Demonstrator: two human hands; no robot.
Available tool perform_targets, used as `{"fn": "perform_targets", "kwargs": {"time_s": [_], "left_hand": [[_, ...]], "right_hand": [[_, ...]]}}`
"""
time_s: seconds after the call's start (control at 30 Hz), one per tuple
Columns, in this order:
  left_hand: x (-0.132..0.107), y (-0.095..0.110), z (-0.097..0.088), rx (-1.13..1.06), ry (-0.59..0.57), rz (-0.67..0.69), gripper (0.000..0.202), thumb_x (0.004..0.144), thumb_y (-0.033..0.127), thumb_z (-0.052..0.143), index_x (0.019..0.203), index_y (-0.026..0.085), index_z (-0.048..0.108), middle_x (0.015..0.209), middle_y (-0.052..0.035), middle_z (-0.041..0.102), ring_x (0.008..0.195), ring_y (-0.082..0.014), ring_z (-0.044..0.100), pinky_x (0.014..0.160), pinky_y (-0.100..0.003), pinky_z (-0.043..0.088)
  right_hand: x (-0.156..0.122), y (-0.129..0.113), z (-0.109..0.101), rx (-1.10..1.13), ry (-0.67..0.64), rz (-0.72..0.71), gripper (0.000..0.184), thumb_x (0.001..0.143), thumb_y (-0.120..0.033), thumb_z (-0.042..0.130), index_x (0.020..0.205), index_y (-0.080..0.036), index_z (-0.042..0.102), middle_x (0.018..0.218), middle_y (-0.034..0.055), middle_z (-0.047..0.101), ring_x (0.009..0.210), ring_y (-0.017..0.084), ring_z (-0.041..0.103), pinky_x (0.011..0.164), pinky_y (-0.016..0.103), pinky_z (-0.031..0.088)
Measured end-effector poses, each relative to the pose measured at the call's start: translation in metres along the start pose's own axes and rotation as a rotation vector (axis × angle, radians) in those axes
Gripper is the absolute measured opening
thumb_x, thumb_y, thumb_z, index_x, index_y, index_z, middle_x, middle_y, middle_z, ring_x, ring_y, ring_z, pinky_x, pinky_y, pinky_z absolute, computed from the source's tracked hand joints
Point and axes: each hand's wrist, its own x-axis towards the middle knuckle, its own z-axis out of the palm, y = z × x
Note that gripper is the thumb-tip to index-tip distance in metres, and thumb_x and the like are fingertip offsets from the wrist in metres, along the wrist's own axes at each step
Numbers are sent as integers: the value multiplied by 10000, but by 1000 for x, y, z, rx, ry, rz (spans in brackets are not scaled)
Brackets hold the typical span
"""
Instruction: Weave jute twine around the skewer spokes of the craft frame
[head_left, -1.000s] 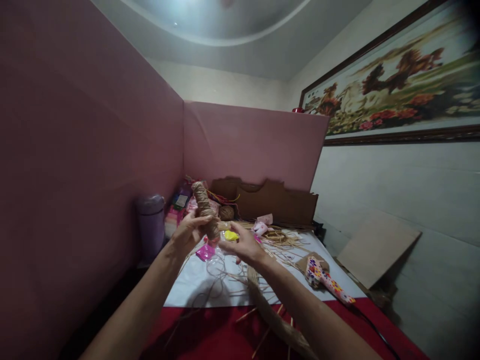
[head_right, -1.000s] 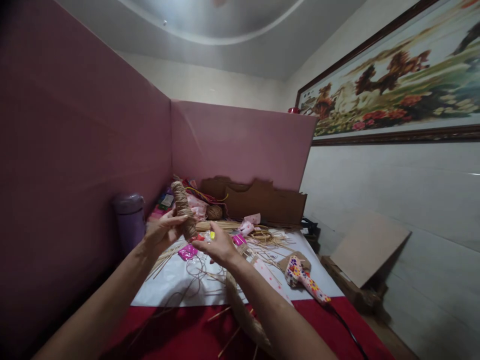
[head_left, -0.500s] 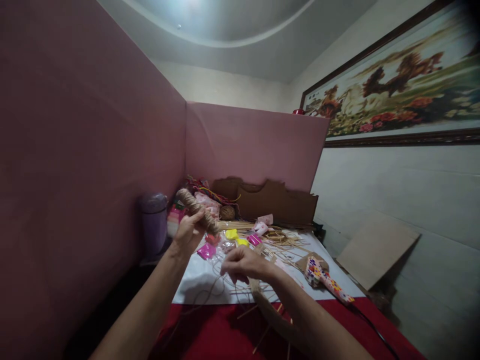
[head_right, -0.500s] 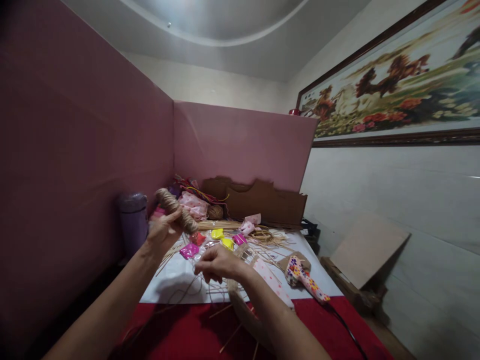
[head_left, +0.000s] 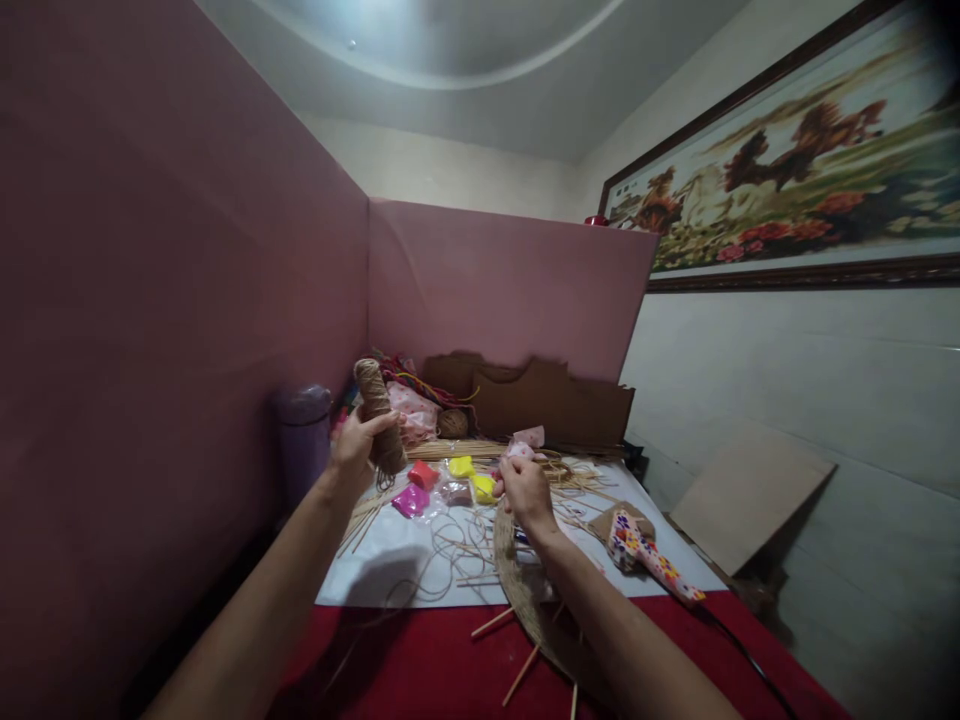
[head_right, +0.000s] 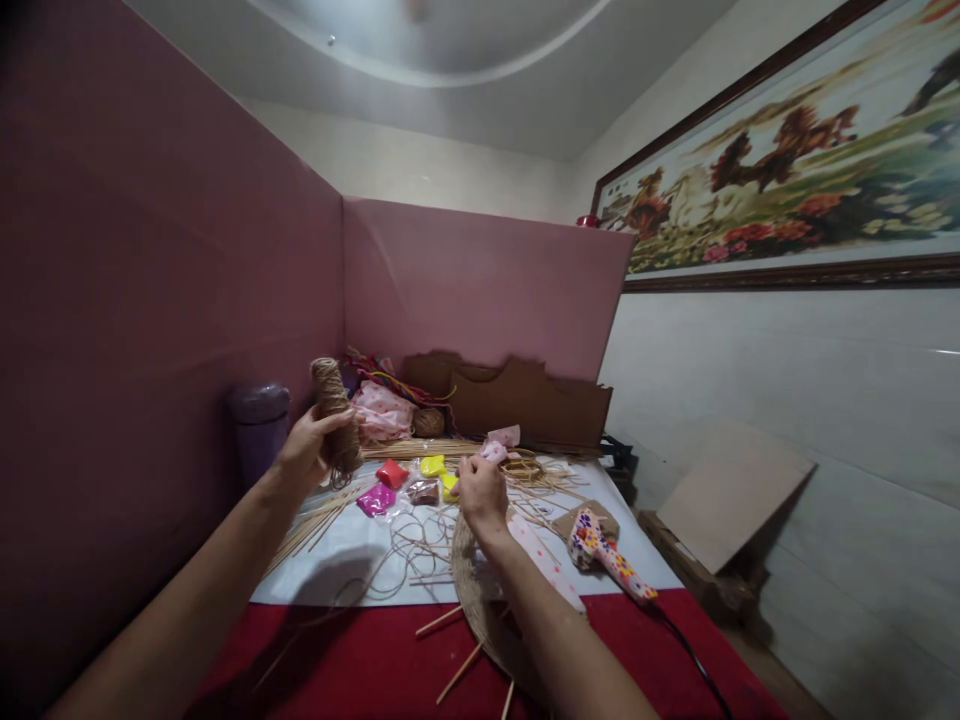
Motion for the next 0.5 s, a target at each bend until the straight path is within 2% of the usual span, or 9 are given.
{"fn": "perform_targets", "kwargs": {"time_s": [0.07, 0.1, 0.13, 0.17, 0.23, 0.3, 0.37, 0.43, 0.5], "left_hand": [[-2, 1, 1, 24, -4, 29, 341, 540, 105, 719, 815, 157, 525, 596, 28, 634, 479, -130, 604, 481, -226, 490], [-4, 2, 2, 35, -13, 30, 353, 533, 107, 728, 818, 156, 526, 604, 24, 636, 485, -133, 607, 480, -227, 487], [-6, 4, 5, 48, -35, 22, 355, 532, 112, 735, 818, 153, 529, 611, 16, 639, 493, -141, 610, 479, -232, 486], [-10, 5, 7, 62, -73, 4, 348, 539, 119, 739, 818, 149, 532, 620, 5, 643, 507, -151, 617, 487, -244, 490], [-17, 7, 13, 86, -206, -51, 318, 569, 135, 735, 821, 142, 542, 656, -21, 656, 565, -180, 637, 542, -288, 511], [-23, 8, 17, 93, -360, -106, 279, 607, 151, 720, 829, 140, 551, 698, -42, 665, 628, -201, 649, 609, -329, 520], [-24, 9, 18, 89, -445, -125, 266, 627, 152, 710, 847, 141, 561, 725, -51, 670, 667, -209, 650, 638, -335, 514], [-22, 8, 16, 89, -407, -71, 284, 613, 116, 715, 856, 142, 569, 734, -43, 671, 679, -191, 645, 641, -300, 505], [-16, 6, 12, 73, -281, 20, 313, 585, 54, 715, 849, 146, 573, 738, -24, 672, 671, -160, 638, 637, -264, 500]], "right_hand": [[-5, -2, 5, -70, 26, -13, 182, 775, -243, 502, 688, -161, 638, 777, 123, 652, 805, 235, 605, 653, 295, 400], [-7, -5, 8, -88, 44, -56, 113, 735, -218, 557, 739, -160, 653, 891, 132, 649, 905, 249, 586, 710, 306, 404], [-10, -11, 12, -83, 43, -120, 153, 703, -207, 601, 838, -168, 660, 1028, 125, 623, 999, 247, 550, 768, 306, 401], [-12, -17, 16, -45, 40, -254, 292, 690, -216, 626, 979, -174, 636, 1162, 117, 566, 1071, 241, 510, 808, 305, 400], [-16, -32, 24, 141, -79, -421, 556, 668, -269, 667, 1197, -193, 515, 1279, 107, 478, 1029, 212, 527, 741, 284, 445], [-18, -42, 31, 346, -351, -398, 718, 635, -325, 699, 1284, -231, 408, 1147, 84, 565, 731, 147, 590, 555, 249, 455], [-20, -46, 35, 460, -626, -285, 627, 637, -395, 684, 1191, -188, 478, 828, 34, 648, 488, 103, 528, 407, 211, 384], [-23, -43, 37, 503, -689, -199, 387, 707, -448, 597, 944, -142, 579, 518, -38, 561, 338, 65, 401, 346, 183, 287], [-27, -36, 35, 479, -638, -194, 299, 780, -428, 499, 742, -144, 583, 388, -76, 444, 301, 50, 331, 355, 178, 251]]}}
